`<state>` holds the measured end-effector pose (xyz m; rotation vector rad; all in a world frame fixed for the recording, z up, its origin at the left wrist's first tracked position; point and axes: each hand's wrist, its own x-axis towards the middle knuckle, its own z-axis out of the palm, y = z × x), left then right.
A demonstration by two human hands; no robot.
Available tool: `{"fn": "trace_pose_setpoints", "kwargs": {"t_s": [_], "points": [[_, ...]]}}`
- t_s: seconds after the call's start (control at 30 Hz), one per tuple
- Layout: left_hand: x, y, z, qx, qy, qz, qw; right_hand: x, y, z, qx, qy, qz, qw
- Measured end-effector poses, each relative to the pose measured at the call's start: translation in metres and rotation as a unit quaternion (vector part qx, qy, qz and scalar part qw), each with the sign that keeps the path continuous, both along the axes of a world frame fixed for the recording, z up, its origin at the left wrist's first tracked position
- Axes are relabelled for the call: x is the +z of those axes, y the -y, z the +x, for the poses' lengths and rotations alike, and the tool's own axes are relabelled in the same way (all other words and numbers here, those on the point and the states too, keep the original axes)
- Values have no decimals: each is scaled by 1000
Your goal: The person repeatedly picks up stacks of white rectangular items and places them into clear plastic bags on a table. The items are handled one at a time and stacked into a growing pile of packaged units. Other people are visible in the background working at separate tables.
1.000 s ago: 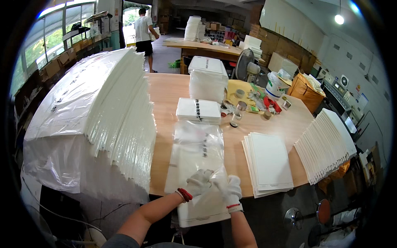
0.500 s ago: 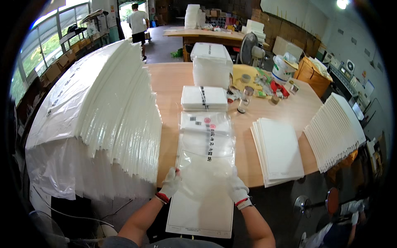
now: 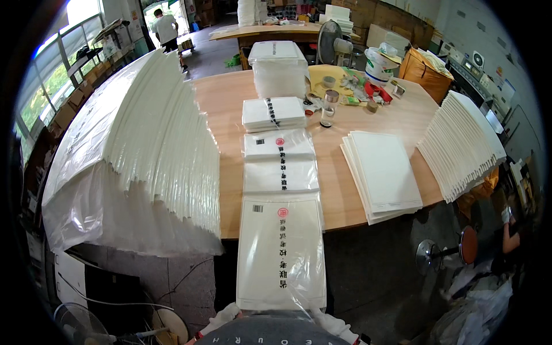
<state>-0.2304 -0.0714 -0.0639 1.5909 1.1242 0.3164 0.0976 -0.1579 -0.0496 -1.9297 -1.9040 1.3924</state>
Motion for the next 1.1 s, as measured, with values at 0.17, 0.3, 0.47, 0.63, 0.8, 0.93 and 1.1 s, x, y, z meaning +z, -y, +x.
{"fn": "trace_pose_setpoints", "kwargs": {"t_s": [0.17,0.3,0.47,0.63,0.8,0.93,1.1], "points": [[55,-12,21,100,-121,144,977,66,-45,-3,-225,-80,200,950],[95,-23,34,109,98,183,972,86,-9,37,-64,-146,157,975],[136,-64,89,-60,206,286,934,31,-55,53,-190,-267,233,916],[225,-75,90,-149,115,570,800,17,-90,-31,-314,-457,84,828],[306,-63,-12,-35,203,279,938,143,-208,-55,-69,-255,544,797],[355,-94,-79,206,368,629,654,291,-281,-116,119,-350,655,660],[378,-153,-188,342,443,535,633,354,-323,-181,210,-406,320,830]]}}
